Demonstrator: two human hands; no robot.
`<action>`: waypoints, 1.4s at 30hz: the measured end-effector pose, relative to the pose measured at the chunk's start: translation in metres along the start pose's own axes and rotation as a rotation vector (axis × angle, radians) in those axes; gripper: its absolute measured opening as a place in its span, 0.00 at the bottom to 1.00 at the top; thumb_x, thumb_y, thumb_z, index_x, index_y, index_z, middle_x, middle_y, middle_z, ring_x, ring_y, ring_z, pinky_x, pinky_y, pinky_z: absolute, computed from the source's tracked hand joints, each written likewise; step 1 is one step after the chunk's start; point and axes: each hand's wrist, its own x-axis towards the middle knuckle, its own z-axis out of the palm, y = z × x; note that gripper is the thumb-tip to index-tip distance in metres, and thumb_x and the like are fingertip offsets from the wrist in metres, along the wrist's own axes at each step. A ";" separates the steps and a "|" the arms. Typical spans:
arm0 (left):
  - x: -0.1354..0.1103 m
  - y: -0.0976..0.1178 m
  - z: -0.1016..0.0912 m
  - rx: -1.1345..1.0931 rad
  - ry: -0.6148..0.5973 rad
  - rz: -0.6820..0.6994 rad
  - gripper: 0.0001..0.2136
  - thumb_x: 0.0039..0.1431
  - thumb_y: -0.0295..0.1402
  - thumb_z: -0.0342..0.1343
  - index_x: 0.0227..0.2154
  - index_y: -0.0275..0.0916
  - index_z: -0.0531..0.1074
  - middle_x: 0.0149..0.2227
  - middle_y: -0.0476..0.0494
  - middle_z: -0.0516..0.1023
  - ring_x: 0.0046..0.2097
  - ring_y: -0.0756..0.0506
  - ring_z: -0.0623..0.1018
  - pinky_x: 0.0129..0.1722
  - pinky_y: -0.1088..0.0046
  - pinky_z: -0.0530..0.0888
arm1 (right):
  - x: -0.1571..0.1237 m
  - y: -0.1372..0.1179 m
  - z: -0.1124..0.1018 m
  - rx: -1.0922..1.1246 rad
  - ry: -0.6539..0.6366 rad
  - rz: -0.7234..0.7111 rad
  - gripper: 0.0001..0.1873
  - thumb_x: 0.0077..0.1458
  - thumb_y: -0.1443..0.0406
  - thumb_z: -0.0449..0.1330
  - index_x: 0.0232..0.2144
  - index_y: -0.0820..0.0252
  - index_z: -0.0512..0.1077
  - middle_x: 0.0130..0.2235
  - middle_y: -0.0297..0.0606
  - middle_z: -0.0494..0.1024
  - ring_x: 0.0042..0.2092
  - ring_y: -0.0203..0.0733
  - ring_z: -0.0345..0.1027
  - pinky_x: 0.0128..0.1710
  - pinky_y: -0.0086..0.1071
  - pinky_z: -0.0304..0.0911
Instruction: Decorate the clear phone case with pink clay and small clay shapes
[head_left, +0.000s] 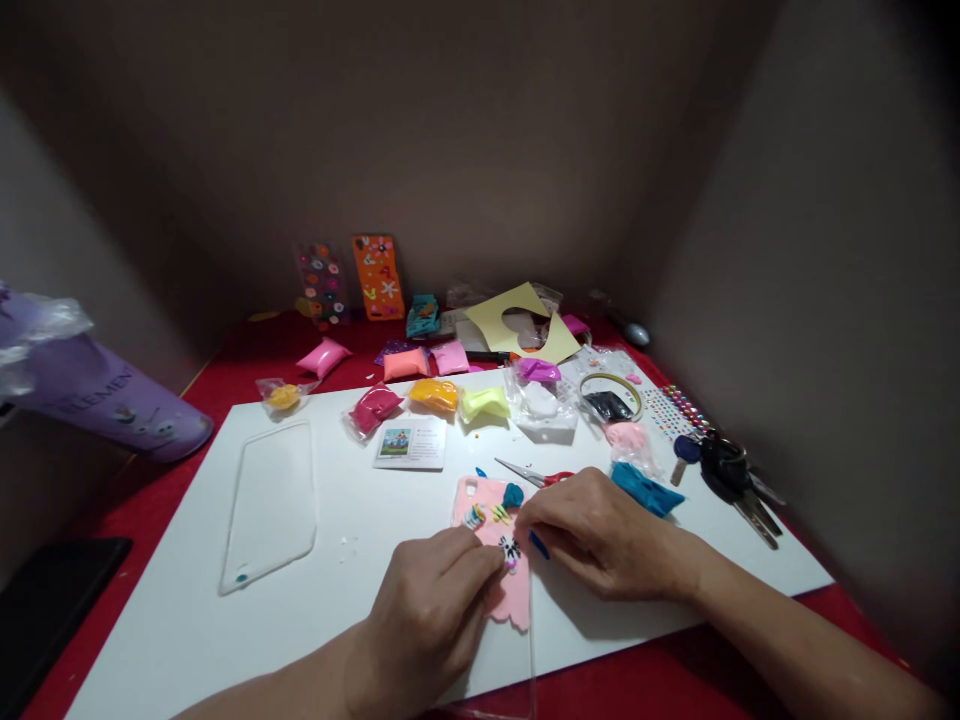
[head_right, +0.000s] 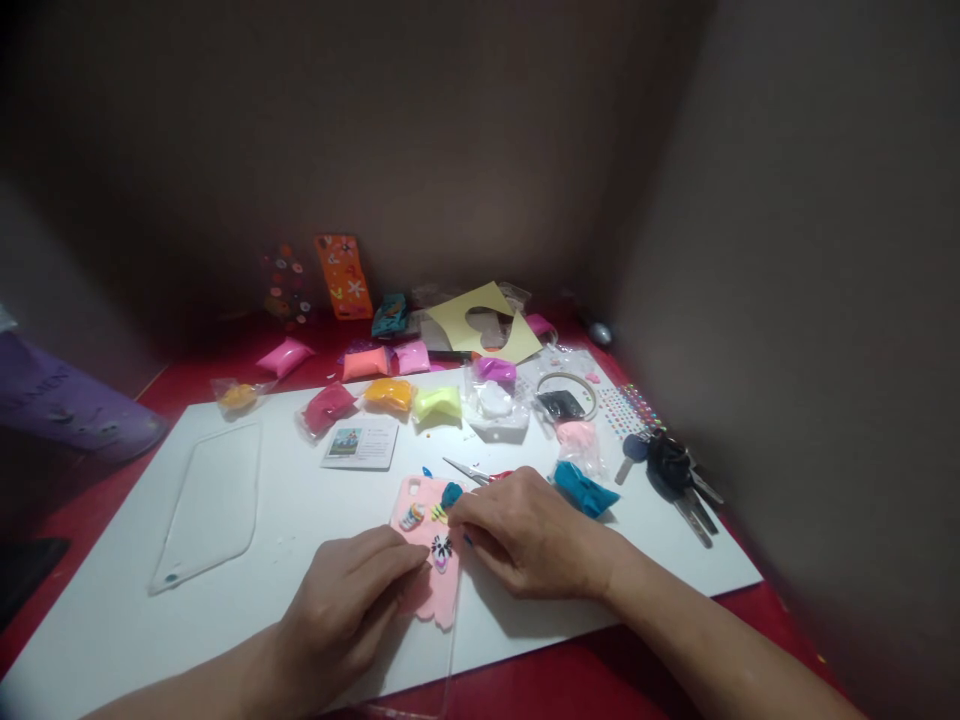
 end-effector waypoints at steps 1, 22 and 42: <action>0.000 0.000 -0.002 -0.021 0.025 -0.014 0.08 0.57 0.20 0.47 0.35 0.34 0.70 0.24 0.45 0.70 0.25 0.48 0.68 0.23 0.73 0.62 | 0.000 0.000 -0.001 -0.009 -0.001 0.006 0.11 0.54 0.72 0.49 0.38 0.59 0.67 0.29 0.34 0.73 0.30 0.36 0.65 0.30 0.30 0.54; 0.014 -0.012 -0.031 -0.431 -0.063 -1.016 0.10 0.56 0.34 0.50 0.40 0.36 0.67 0.26 0.50 0.71 0.22 0.48 0.74 0.15 0.76 0.68 | -0.007 -0.047 -0.005 -0.125 -0.213 0.250 0.09 0.50 0.74 0.52 0.28 0.60 0.71 0.28 0.35 0.77 0.28 0.36 0.66 0.28 0.29 0.51; 0.017 -0.022 -0.035 -0.774 -0.186 -1.035 0.12 0.43 0.35 0.64 0.26 0.34 0.70 0.22 0.50 0.72 0.21 0.53 0.68 0.18 0.79 0.64 | -0.003 -0.033 0.014 -0.136 -0.006 0.194 0.09 0.56 0.70 0.50 0.25 0.61 0.67 0.24 0.34 0.73 0.25 0.32 0.60 0.26 0.29 0.46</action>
